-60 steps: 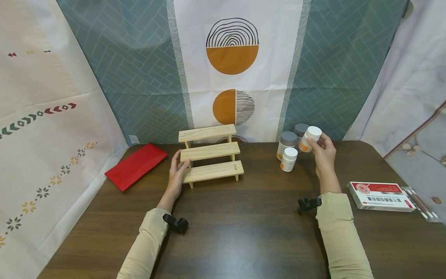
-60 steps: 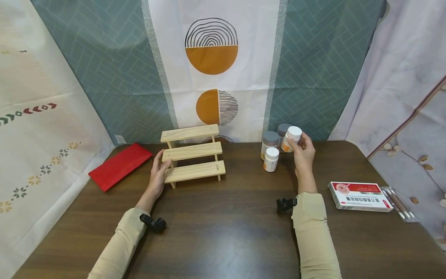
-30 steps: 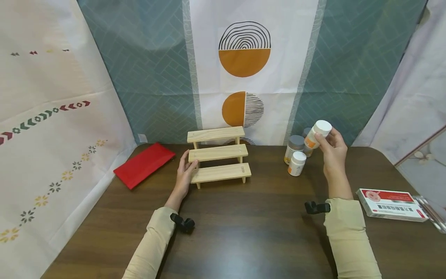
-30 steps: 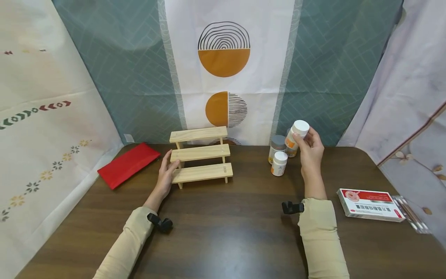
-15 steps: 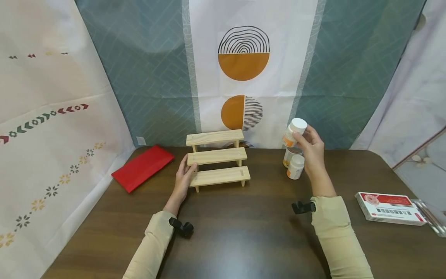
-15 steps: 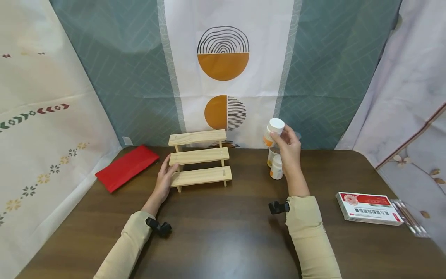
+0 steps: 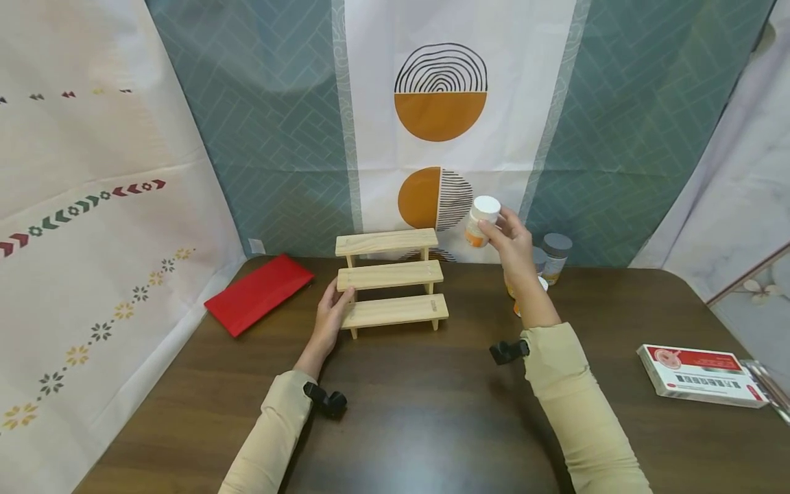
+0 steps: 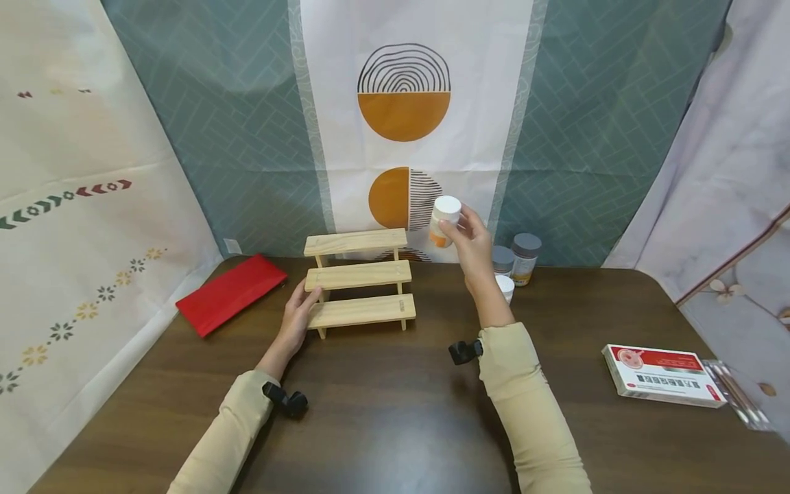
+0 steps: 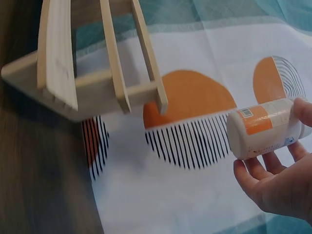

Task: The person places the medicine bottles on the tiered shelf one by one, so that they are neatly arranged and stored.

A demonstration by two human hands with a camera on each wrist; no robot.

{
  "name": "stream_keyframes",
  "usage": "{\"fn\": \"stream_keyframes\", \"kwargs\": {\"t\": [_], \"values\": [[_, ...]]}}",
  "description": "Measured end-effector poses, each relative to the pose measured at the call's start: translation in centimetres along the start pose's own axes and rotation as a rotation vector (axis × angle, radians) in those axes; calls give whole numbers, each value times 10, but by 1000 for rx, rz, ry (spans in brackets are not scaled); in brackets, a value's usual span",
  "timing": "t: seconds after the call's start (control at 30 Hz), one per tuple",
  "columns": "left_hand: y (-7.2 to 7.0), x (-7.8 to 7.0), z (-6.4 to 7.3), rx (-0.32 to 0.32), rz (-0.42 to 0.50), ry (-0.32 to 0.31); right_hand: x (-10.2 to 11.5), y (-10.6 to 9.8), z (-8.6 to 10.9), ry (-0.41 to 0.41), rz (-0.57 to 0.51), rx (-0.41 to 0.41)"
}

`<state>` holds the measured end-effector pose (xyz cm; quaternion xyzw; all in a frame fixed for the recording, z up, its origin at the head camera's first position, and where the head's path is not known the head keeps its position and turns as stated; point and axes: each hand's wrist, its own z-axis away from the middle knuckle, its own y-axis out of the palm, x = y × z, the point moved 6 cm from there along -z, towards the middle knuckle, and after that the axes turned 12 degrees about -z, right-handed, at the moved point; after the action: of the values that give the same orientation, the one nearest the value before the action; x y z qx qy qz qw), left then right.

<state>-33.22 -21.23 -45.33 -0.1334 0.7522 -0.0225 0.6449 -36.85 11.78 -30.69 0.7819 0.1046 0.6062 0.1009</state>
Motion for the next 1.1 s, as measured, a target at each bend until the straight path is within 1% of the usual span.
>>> {"fn": "stream_keyframes", "kwargs": {"t": [0.1,0.17,0.27,0.33,0.43,0.5,0.6,0.77,0.87,1.0,1.1], "values": [[0,-1,1,-9,14,49,-2,12,-3,-1,-6,15],[0,-2,1,-8,15,54,-4,20,-5,2,-19,19],[0,-1,1,2,21,16,-9,31,-7,17,-23,29],[1,0,0,19,24,-20,-13,38,-8,27,-24,36],[4,2,-2,41,40,-46,-18,48,-10,39,-19,50],[6,2,-3,51,48,-48,-21,55,-11,47,-20,58],[7,1,-2,48,47,-39,-24,68,-11,57,-19,72],[2,-1,-1,20,20,-35,-28,93,-12,51,-15,110],[-1,0,0,29,29,-45,-34,106,-12,51,-24,124],[-2,-14,7,56,45,-55,-42,118,-15,57,-11,126],[-1,-26,11,51,62,-56,-45,126,-18,59,11,134]]}}
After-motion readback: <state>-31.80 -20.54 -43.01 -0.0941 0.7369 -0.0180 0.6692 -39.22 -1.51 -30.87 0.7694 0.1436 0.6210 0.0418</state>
